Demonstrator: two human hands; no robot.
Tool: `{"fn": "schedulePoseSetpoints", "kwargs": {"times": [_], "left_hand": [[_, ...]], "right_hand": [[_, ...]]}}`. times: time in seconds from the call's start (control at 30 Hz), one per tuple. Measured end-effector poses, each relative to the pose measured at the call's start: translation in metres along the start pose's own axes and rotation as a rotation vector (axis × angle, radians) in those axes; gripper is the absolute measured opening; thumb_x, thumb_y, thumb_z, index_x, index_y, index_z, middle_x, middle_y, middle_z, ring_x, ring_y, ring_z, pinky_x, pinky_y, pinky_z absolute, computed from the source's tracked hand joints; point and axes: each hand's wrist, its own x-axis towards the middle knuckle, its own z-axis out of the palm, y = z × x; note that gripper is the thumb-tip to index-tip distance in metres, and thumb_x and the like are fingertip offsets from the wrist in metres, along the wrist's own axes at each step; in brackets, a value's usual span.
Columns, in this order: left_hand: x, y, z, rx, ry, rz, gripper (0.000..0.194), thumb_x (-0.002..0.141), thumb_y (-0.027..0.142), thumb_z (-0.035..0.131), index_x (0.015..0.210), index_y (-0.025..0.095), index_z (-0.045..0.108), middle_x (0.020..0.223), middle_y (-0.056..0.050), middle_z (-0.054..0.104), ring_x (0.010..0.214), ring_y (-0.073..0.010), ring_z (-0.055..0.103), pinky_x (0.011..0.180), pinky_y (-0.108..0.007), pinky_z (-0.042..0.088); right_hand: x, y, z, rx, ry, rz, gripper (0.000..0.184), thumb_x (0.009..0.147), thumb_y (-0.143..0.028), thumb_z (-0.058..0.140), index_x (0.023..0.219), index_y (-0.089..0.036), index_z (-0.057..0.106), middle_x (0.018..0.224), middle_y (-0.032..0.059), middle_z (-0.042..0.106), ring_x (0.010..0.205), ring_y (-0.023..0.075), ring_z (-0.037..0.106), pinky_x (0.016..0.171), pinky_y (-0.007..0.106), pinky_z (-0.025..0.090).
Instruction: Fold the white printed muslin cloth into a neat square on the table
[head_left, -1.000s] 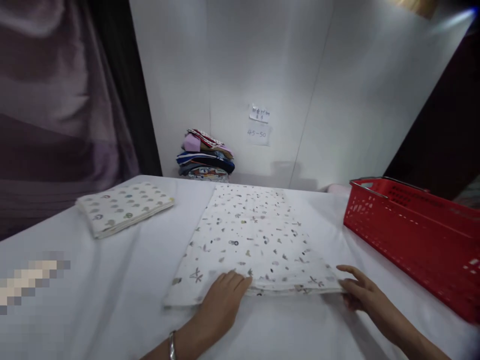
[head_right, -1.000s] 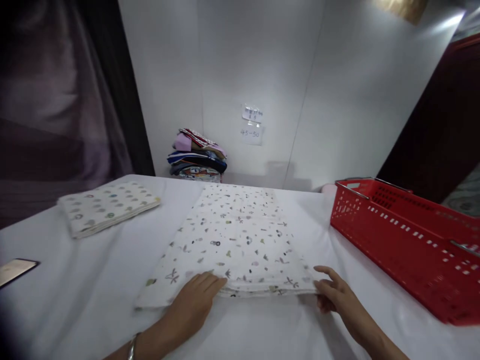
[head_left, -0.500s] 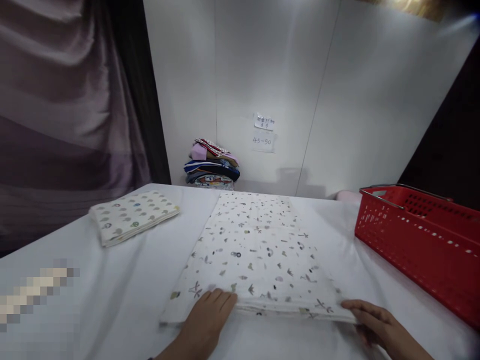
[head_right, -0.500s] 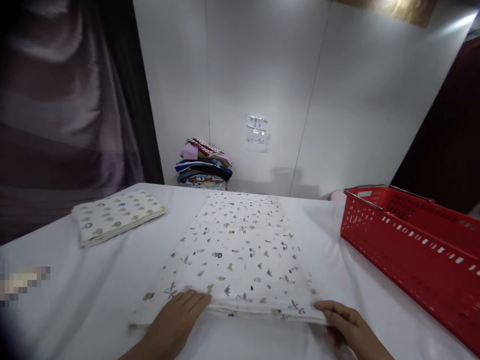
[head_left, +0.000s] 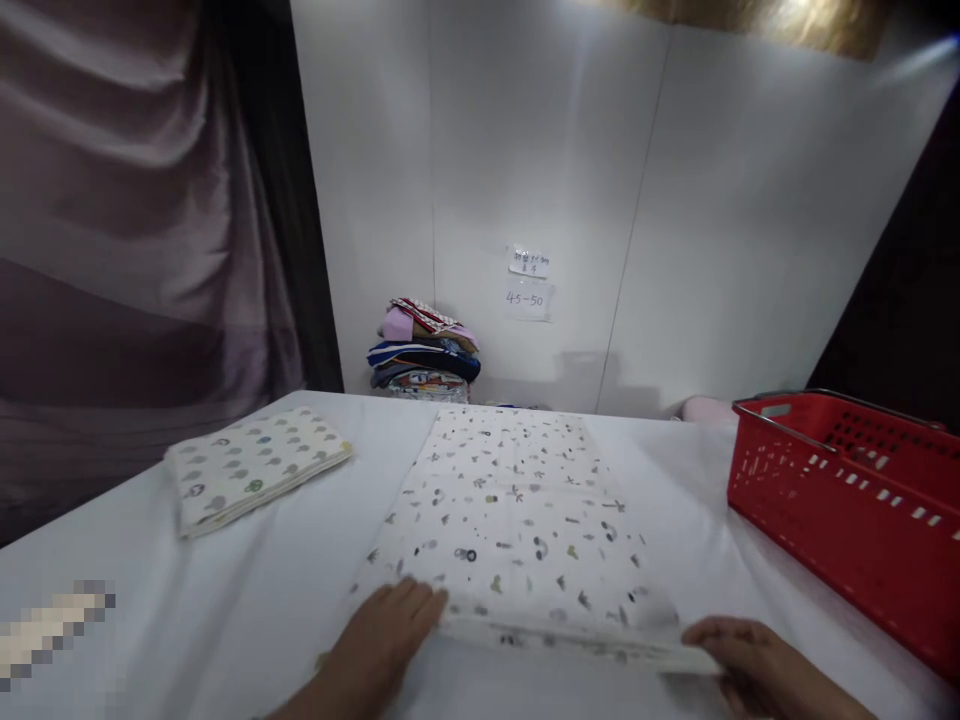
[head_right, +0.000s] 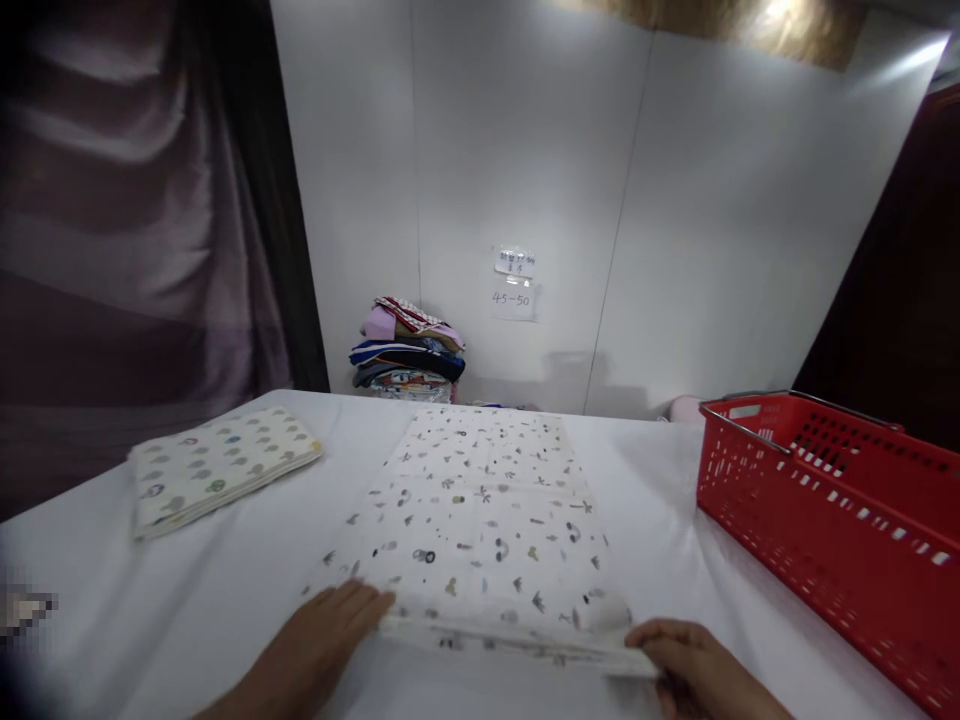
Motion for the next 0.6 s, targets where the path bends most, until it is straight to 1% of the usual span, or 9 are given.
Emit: {"fn": "schedulePoseSetpoints", "kwargs": {"times": [0.1, 0.17, 0.27, 0.3, 0.33, 0.4, 0.47, 0.53, 0.6], "left_hand": [[0.076, -0.043, -0.046, 0.107, -0.108, -0.107, 0.036, 0.079, 0.003, 0.038, 0.107, 0.018, 0.056, 0.093, -0.008, 0.064, 0.083, -0.0205, 0.058, 0.066, -0.031, 0.046], [0.143, -0.071, -0.091, 0.196, -0.112, -0.173, 0.028, 0.081, 0.005, 0.038, 0.099, 0.015, 0.057, 0.093, -0.011, 0.062, 0.082, -0.0222, 0.058, 0.062, -0.031, 0.045], [0.232, -0.105, -0.167, 0.347, 0.073, -0.271, 0.026, 0.082, 0.003, 0.037, 0.098, 0.011, 0.056, 0.093, -0.013, 0.061, 0.084, -0.0228, 0.060, 0.064, -0.031, 0.045], [0.252, -0.112, -0.192, 0.396, 0.183, -0.303, 0.025, 0.082, 0.003, 0.037, 0.097, 0.009, 0.056, 0.092, -0.012, 0.061, 0.086, -0.0228, 0.061, 0.067, -0.031, 0.045], [0.265, -0.117, -0.214, 0.437, 0.298, -0.318, 0.023, 0.084, 0.005, 0.037, 0.097, 0.007, 0.055, 0.093, -0.012, 0.060, 0.089, -0.0230, 0.061, 0.070, -0.031, 0.045], [0.272, -0.121, -0.248, 0.486, 0.483, -0.310, 0.034, 0.087, 0.010, 0.024, 0.100, 0.000, 0.053, 0.101, -0.011, 0.057, 0.101, -0.0254, 0.056, 0.077, -0.033, 0.042], [0.259, -0.121, -0.264, 0.505, 0.506, -0.203, 0.062, 0.080, 0.008, -0.009, 0.103, -0.017, 0.043, 0.105, -0.008, 0.046, 0.112, -0.0283, 0.047, 0.079, -0.036, 0.036], [0.232, -0.117, -0.257, 0.492, 0.511, -0.133, 0.059, 0.085, 0.014, -0.003, 0.103, -0.014, 0.045, 0.102, -0.007, 0.048, 0.109, -0.0271, 0.050, 0.077, -0.037, 0.036], [0.195, -0.109, -0.230, 0.453, 0.481, -0.090, 0.040, 0.090, 0.018, 0.021, 0.100, -0.001, 0.054, 0.094, -0.007, 0.056, 0.096, -0.0223, 0.058, 0.074, -0.035, 0.040]], "right_hand": [[0.016, -0.090, -0.005, -0.041, 0.012, -0.201, 0.024, 0.066, -0.039, 0.061, 0.066, -0.015, 0.059, 0.047, -0.0026, 0.051, 0.043, 0.0076, 0.042, 0.044, 0.020, 0.031], [0.027, -0.168, -0.014, 0.023, 0.241, -0.411, 0.022, 0.058, -0.031, 0.066, 0.052, -0.016, 0.052, 0.042, -0.0041, 0.045, 0.041, 0.0072, 0.037, 0.041, 0.022, 0.029], [0.031, -0.274, -0.031, 0.121, 0.399, -0.649, 0.012, 0.062, -0.029, 0.062, 0.061, -0.019, 0.055, 0.048, -0.0064, 0.050, 0.049, 0.0067, 0.042, 0.048, 0.019, 0.034], [0.027, -0.300, -0.036, 0.159, 0.463, -0.765, 0.009, 0.065, -0.029, 0.060, 0.068, -0.021, 0.058, 0.051, -0.0076, 0.052, 0.052, 0.0062, 0.044, 0.053, 0.019, 0.036], [0.020, -0.319, -0.039, 0.166, 0.552, -0.967, 0.011, 0.068, -0.028, 0.058, 0.076, -0.022, 0.061, 0.055, -0.0074, 0.054, 0.055, 0.0066, 0.048, 0.057, 0.020, 0.038], [0.001, -0.337, -0.043, 0.095, 0.645, -1.185, 0.019, 0.075, -0.031, 0.053, 0.087, -0.022, 0.064, 0.061, -0.0059, 0.057, 0.061, 0.0079, 0.054, 0.062, 0.024, 0.038], [-0.017, -0.331, -0.042, 0.006, 0.634, -1.258, 0.026, 0.077, -0.034, 0.053, 0.097, -0.019, 0.064, 0.068, -0.0026, 0.060, 0.066, 0.0098, 0.056, 0.065, 0.028, 0.038], [-0.031, -0.306, -0.040, -0.028, 0.615, -1.215, 0.026, 0.078, -0.034, 0.054, 0.096, -0.018, 0.064, 0.068, -0.0011, 0.060, 0.067, 0.0106, 0.057, 0.066, 0.029, 0.037], [-0.036, -0.267, -0.038, -0.043, 0.626, -1.071, 0.022, 0.079, -0.035, 0.053, 0.090, -0.021, 0.066, 0.063, -0.0004, 0.059, 0.068, 0.0139, 0.058, 0.066, 0.030, 0.037]]}}
